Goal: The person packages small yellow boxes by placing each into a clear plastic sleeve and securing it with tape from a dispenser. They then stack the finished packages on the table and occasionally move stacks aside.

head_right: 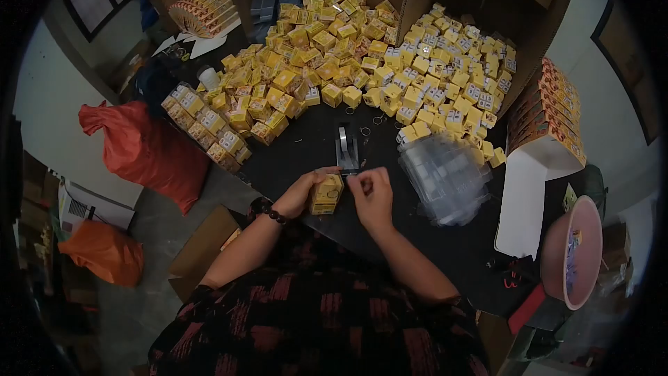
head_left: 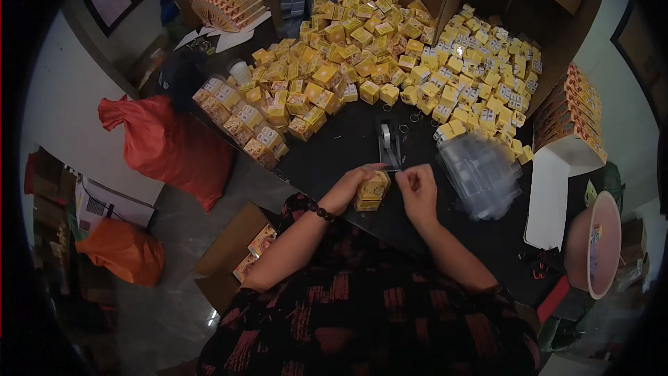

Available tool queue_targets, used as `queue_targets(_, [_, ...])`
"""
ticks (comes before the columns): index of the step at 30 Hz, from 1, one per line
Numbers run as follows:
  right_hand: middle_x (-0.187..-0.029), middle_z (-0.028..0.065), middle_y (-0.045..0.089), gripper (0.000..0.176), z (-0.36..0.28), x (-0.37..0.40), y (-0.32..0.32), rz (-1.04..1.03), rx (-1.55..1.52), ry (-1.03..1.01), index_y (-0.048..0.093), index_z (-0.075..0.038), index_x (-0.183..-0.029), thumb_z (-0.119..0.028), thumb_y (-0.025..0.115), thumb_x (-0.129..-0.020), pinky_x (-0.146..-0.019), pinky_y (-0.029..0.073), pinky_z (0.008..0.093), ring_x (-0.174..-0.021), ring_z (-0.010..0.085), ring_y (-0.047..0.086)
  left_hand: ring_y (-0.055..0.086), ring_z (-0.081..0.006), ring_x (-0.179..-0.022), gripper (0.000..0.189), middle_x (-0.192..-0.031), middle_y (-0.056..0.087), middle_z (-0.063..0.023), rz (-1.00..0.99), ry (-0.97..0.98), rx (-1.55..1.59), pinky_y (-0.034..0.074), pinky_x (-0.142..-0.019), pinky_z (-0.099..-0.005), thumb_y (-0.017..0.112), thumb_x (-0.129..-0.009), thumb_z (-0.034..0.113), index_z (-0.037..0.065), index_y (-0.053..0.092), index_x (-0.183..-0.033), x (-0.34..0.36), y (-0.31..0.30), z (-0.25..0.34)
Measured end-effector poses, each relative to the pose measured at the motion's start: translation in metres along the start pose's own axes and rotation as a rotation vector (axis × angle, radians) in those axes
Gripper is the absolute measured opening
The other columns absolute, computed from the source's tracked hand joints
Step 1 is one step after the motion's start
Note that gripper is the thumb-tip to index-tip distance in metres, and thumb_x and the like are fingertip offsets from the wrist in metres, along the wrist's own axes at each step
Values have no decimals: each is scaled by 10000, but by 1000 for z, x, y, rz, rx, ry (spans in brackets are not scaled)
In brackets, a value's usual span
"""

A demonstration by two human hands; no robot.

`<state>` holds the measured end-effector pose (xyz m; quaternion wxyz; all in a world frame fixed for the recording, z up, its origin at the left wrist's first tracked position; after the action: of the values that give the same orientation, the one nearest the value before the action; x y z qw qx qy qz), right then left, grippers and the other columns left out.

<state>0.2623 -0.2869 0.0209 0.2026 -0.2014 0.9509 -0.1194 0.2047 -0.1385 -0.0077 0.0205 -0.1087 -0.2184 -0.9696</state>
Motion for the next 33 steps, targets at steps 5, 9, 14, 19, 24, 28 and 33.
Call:
queue_targets(5, [-664,-14,507,126,40,-33,10,-230,-502,727,660,-20,-854,-145,679,-852,-573,390,227,-626,68,468,593,-175,-934,543,-1059,606,-75,-100,-116,-57,485,-807,-327,394,-906,346,44,431,-1357,0,2,2])
queue_targets(9, [-682,-9,516,119,31,-15,5,-39,-498,626,656,-23,-835,-139,669,-857,-562,396,225,-636,62,482,594,-175,-932,557,-1050,610,-73,-74,-138,-30,485,-803,-334,393,-906,368,46,429,-1359,1,2,-3])
queue_targets(14, [-721,-5,510,108,56,18,9,-11,-268,454,648,-3,-831,-104,642,-868,-530,381,213,-633,70,499,591,-173,-953,570,-1071,600,-51,-18,-133,66,492,-847,-354,390,-916,424,71,432,-1361,1,4,-5])
queue_targets(19, [-723,-6,525,118,4,32,8,-125,-568,502,651,3,-838,-105,627,-879,-544,367,202,-615,64,478,607,-200,-964,562,-1039,597,-53,112,2,486,512,-830,-350,361,-946,491,79,464,-1315,21,7,0])
queue_targets(24, [-665,-22,547,145,-18,45,20,-328,-571,680,647,-6,-808,-117,611,-893,-539,351,197,-585,52,451,593,-228,-1009,637,-1090,586,-69,77,39,637,500,-861,-386,289,-949,595,94,450,-1308,33,23,0])
queue_targets(28, [-626,-4,539,140,-17,42,17,-352,-315,429,639,-1,-784,-120,652,-856,-521,362,222,-563,71,460,563,-225,-1083,586,-1171,561,-63,-62,-44,738,465,-924,-381,231,-969,562,111,457,-1268,54,36,4])
queue_targets(33, [-713,91,554,144,-50,34,14,-415,296,-291,616,0,-765,-88,730,-749,-605,441,316,-677,238,559,542,-213,-1049,367,-1181,520,-61,227,275,255,448,-905,-345,451,-977,342,109,461,-1261,80,1,48])
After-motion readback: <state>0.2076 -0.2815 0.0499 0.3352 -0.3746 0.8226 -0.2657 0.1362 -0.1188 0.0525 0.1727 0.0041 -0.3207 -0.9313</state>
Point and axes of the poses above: each hand's wrist, its own x-axis away from the middle knuckle, its own y-axis out of the palm, z = x × y, the point moved 6 cm from there along -x, towards the middle knuckle
